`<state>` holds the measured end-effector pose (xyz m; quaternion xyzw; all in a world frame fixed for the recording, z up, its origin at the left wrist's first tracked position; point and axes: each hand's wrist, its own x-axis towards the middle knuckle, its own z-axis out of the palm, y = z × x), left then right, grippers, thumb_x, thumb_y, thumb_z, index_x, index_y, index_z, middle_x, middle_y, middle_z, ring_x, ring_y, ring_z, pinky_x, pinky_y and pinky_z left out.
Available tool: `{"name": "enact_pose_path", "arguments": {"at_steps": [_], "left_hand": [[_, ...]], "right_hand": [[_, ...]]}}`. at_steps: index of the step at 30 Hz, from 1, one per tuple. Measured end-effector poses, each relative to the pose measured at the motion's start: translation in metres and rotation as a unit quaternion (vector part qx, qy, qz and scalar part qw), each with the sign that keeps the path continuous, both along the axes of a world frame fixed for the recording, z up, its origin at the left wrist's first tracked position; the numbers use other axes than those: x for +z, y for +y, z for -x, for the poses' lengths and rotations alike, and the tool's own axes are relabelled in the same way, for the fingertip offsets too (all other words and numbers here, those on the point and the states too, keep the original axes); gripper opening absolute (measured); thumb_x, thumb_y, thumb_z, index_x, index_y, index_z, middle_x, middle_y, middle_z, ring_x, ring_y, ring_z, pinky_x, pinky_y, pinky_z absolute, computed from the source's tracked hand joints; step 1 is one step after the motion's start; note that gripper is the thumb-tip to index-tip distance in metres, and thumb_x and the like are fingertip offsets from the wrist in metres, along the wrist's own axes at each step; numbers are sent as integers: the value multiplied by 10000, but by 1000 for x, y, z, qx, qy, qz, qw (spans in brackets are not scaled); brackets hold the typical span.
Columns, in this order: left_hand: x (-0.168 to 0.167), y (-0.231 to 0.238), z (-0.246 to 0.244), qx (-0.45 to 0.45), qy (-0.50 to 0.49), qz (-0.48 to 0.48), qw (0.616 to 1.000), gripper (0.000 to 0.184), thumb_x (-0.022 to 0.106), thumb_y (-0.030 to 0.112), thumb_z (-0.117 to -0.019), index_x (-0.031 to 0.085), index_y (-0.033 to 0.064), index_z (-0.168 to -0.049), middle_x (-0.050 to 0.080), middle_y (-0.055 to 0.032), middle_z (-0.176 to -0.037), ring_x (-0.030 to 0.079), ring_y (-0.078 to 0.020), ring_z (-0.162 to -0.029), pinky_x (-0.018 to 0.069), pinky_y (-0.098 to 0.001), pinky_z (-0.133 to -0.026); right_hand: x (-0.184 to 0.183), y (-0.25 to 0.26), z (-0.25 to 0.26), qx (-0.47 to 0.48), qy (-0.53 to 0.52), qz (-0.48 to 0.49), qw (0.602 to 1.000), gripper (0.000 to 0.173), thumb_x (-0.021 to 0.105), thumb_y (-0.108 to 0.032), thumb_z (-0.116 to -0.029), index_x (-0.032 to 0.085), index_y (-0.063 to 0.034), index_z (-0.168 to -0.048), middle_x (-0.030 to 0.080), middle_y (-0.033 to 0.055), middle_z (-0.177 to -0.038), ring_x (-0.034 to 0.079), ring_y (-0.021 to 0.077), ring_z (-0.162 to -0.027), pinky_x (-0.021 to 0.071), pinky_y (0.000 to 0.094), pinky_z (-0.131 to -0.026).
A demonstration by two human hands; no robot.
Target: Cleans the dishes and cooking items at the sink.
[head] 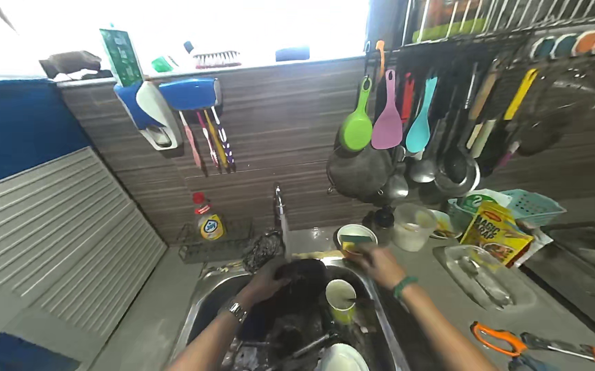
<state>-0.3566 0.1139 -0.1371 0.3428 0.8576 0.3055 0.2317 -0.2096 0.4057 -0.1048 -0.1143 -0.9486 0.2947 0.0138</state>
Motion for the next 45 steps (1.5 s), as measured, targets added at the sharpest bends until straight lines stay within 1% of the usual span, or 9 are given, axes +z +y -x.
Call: {"name": "enact_pose_path", "arguments": {"at_steps": [4, 11, 15, 21, 27, 34, 38, 42, 45], "left_hand": [[19, 23, 5, -28, -2, 74, 997, 571, 729, 317, -958, 551, -17, -1387, 609, -248, -1337, 590, -348, -1258, 437, -519, -1109], [15, 53, 12, -33, 54, 154, 986, 618, 592, 486, -1015, 543, 53, -1453, 573, -247, -1418, 529, -403, -1348, 393, -600, -1132], [-8, 42, 20, -8, 30, 85, 996, 577, 620, 481, -999, 569, 134, -1458, 606, -191, -1408, 563, -354, -1328, 416, -589, -1123], [-4, 37, 5, 42, 6, 90, 995, 579, 624, 524, -981, 608, 128, -1403, 640, -177, -1351, 590, -350, -1284, 429, -602, -1095], [0, 29, -18, 69, 19, 77, 994, 556, 619, 492, -991, 618, 83, -1368, 597, -182, -1404, 559, -347, -1319, 430, -597, -1092], [-3, -6, -34, 156, 7, -4, 988, 527, 598, 437, -1015, 602, 92, -1414, 641, -176, -1360, 602, -323, -1282, 450, -558, -1097], [-2, -31, -36, 302, -56, -167, 937, 471, 642, 347, -1014, 644, -24, -1304, 640, -225, -1314, 601, -305, -1258, 455, -472, -1101], [14, -31, -34, 364, -79, -299, 879, 347, 612, 274, -1039, 676, -38, -1176, 675, -198, -1154, 635, -264, -1085, 498, -466, -981], [26, -29, -31, 376, -73, -347, 856, 331, 572, 270, -1060, 681, -30, -1146, 691, -181, -1091, 662, -237, -1019, 533, -442, -936]], "right_hand": [[-10, 35, 62, -16, -100, -77, 992, 591, 729, -236, -946, 543, -82, -1485, 511, 252, -1497, 463, 441, -1407, 368, 603, -1168], [-6, 27, 71, -88, -77, -73, 991, 438, 675, -185, -977, 607, 3, -1367, 662, 289, -1262, 629, 456, -1208, 476, 627, -1037], [-13, 36, 74, -153, -17, -42, 987, 578, 535, -125, -1058, 310, -10, -1578, 490, 327, -1469, 577, 479, -1282, 481, 592, -1065], [-3, 12, 86, -104, -114, -147, 977, 478, 644, -279, -1000, 602, 28, -1363, 535, 278, -1454, 510, 446, -1367, 438, 580, -1111], [-19, 20, 90, -75, -168, -139, 973, 523, 708, -251, -952, 592, 81, -1338, 561, 305, -1412, 531, 452, -1344, 431, 602, -1104], [17, -8, 66, -71, 99, -55, 991, 426, 695, 6, -923, 591, 85, -1329, 606, 332, -1302, 605, 505, -1200, 481, 646, -1027], [18, -68, 68, 34, 134, 160, 977, 644, 698, -30, -922, 390, -13, -1487, 662, 223, -1138, 697, 343, -991, 592, 527, -865], [-31, -146, 81, -52, 232, 170, 956, 488, 680, -231, -963, 611, -18, -1397, 498, 319, -1454, 486, 495, -1340, 426, 593, -1115], [-62, -180, 75, -54, 357, 60, 931, 513, 662, -384, -941, 679, -106, -1371, 530, 309, -1457, 497, 549, -1318, 426, 660, -1082]]}}
